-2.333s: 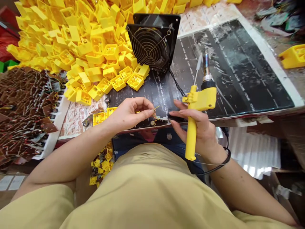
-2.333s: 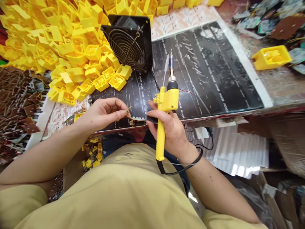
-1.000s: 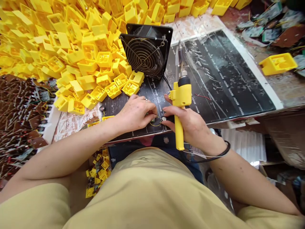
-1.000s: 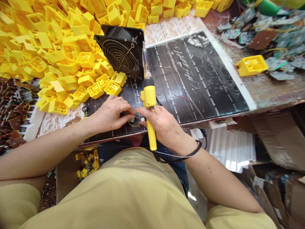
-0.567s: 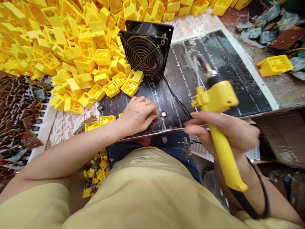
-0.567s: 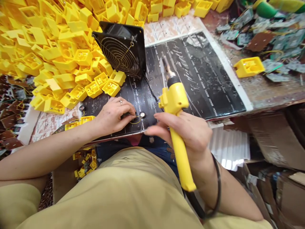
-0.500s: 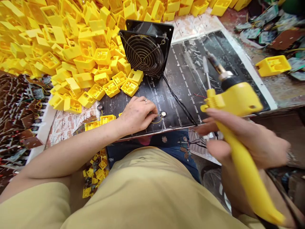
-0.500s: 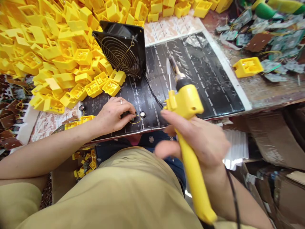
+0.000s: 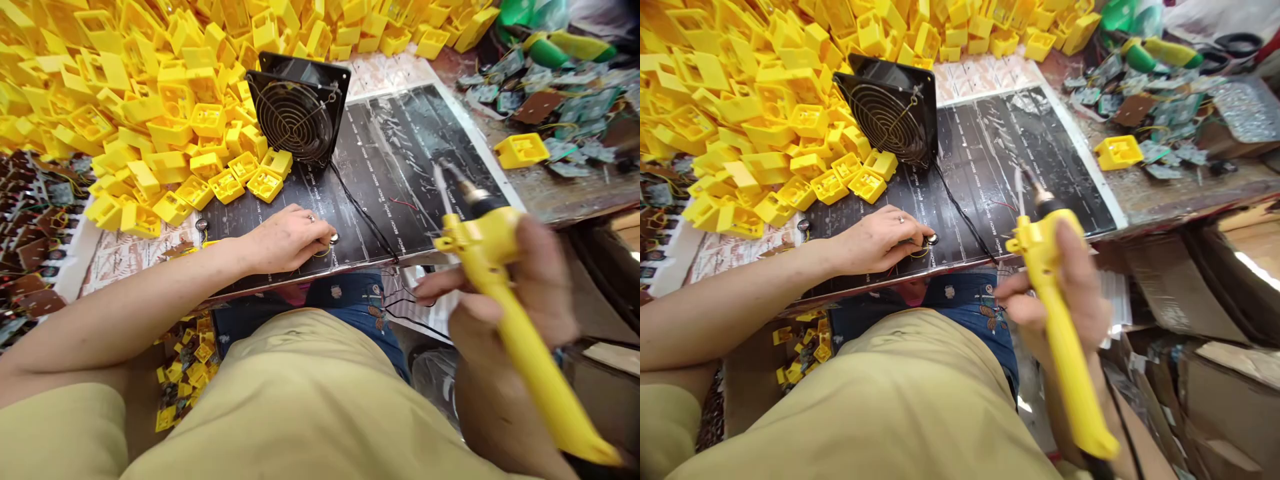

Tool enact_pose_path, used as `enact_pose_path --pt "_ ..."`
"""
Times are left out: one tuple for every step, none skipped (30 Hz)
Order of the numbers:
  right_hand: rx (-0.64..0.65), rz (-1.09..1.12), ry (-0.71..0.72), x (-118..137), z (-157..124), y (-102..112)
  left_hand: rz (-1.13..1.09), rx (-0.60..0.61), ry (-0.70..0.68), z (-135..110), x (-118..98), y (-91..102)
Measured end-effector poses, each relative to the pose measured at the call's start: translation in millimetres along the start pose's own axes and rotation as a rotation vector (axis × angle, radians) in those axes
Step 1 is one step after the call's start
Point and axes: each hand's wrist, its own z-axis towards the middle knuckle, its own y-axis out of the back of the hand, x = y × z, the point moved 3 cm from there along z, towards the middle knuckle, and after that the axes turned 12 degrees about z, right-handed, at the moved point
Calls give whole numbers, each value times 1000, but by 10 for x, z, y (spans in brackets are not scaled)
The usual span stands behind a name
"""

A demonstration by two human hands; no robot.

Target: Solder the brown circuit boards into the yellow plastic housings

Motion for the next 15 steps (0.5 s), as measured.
enact_pose_path --pt "4 0 31 -38 -22 -92 1 0 5 -13 -4 -2" --pt "13 -14 61 -81 -27 -181 2 -7 11 -27 -9 -4" --pt "36 -41 93 -125 -17 -269 2 -19 16 -42 -17 -5" --pt "56 -82 125 -163 7 -353 -2 -34 20 -55 -25 -6" --pt "65 -127 149 -194 42 -429 -7 -46 23 -66 -34 -6" --pt "69 -170 175 -214 83 -500 -13 -53 27 -74 -41 -5" --pt "67 -211 196 -224 126 -563 -17 -54 32 -77 -46 -4" --pt "69 -245 209 -227 167 -621 -18 -51 38 -76 -48 0" --pt "71 -271 217 -225 204 -670 -17 -43 45 -70 -44 4" --pt "78 -291 223 -222 235 -710 -13 -28 51 -61 -36 9" --pt "90 -304 229 -221 262 -741 -5 -10 55 -50 -22 14" --pt "106 -311 235 -223 284 -762 4 9 50 -38 -4 19" --pt "124 -310 241 -231 304 -773 16 26 38 -25 17 23" --pt "145 -304 249 -243 323 -777 28 37 18 -14 40 27" --pt "165 -294 258 -259 343 -774 37 39 -6 -3 63 31"
